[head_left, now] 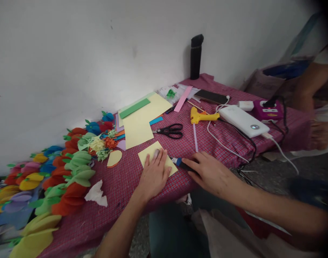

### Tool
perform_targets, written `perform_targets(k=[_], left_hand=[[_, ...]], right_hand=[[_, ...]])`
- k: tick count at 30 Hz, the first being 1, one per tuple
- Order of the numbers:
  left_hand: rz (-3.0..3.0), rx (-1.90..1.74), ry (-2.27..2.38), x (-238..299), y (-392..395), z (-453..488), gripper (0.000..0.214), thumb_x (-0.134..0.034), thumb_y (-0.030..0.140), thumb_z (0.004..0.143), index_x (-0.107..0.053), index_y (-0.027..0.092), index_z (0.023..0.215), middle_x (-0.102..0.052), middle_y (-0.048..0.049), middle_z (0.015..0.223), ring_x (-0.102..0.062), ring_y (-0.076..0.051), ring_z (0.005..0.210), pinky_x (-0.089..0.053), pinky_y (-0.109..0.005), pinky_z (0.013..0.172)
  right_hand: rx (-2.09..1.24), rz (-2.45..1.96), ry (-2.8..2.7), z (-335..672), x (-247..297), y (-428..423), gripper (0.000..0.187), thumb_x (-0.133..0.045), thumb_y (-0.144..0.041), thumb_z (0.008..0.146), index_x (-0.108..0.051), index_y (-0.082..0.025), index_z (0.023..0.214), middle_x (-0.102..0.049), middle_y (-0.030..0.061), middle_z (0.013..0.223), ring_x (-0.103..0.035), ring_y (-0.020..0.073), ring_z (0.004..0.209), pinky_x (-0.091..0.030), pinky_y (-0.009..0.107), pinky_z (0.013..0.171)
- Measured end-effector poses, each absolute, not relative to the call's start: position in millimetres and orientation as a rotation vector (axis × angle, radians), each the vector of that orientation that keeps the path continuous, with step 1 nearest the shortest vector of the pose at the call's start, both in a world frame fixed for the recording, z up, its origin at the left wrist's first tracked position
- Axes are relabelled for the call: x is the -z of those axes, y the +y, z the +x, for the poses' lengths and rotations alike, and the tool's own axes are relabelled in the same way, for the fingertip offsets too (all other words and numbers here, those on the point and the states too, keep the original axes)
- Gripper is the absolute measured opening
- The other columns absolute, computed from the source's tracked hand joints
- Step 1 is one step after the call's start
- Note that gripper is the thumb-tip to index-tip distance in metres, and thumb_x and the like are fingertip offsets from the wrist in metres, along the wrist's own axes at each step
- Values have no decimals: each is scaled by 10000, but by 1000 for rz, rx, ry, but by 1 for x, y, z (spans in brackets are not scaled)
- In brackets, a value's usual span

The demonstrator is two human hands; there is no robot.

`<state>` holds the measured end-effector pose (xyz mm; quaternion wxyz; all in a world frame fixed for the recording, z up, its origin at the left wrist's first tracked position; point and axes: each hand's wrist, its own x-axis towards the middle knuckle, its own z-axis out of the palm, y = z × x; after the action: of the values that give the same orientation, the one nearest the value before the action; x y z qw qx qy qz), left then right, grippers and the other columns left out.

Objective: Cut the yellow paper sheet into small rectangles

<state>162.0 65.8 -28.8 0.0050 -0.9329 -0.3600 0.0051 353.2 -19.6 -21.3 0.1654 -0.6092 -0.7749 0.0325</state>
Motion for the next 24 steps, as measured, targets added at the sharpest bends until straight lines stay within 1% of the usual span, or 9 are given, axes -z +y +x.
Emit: perform_targets(k=[7, 15, 18, 21, 24], left_hand=[[-2922, -16, -1104, 28, 66, 162, 524, -167, 386, 884, -100, 170, 1357, -181, -53, 1419, -75, -178, 1305, -113, -452, 1041], [-2942, -13, -1127, 27, 64, 163, 536, -183, 394, 881, -85, 174, 1360, -200, -69, 1412, -82, -187, 1304, -113, -458, 1037], [-2963, -17, -1130, 22, 66, 162, 549, -184, 418, 878, -76, 181, 1361, -183, -64, 1417, -94, -180, 1303, -118, -447, 1039], [-2914, 28, -1179, 17, 76, 159, 518, -165, 407, 883, -112, 204, 1357, -157, -53, 1423, -113, -178, 1301, -103, -448, 1040], [-2830, 48, -1231, 18, 92, 157, 488, -160, 390, 888, -163, 226, 1348, -182, -48, 1417, -143, -197, 1295, -80, -473, 1035]], right_hand=[[-73, -1706, -2196, 345, 18, -7, 309, -450, -220, 800, -527, -191, 1097, -510, 77, 836, -463, 201, 830, -386, 340, 741], [-45, -1730, -2155, 355, 22, -8, 324, -470, -207, 785, -521, -192, 1104, -514, 82, 851, -464, 203, 848, -378, 345, 740], [-65, -1741, -2160, 356, 21, -8, 321, -466, -206, 787, -522, -196, 1103, -509, 79, 850, -458, 202, 852, -376, 344, 746], [-76, -1737, -2149, 355, 21, -8, 313, -462, -207, 790, -525, -197, 1096, -502, 76, 852, -452, 200, 851, -374, 344, 754], [-69, -1724, -2135, 355, 21, -7, 309, -468, -211, 788, -527, -194, 1091, -497, 71, 838, -450, 195, 834, -374, 337, 745]])
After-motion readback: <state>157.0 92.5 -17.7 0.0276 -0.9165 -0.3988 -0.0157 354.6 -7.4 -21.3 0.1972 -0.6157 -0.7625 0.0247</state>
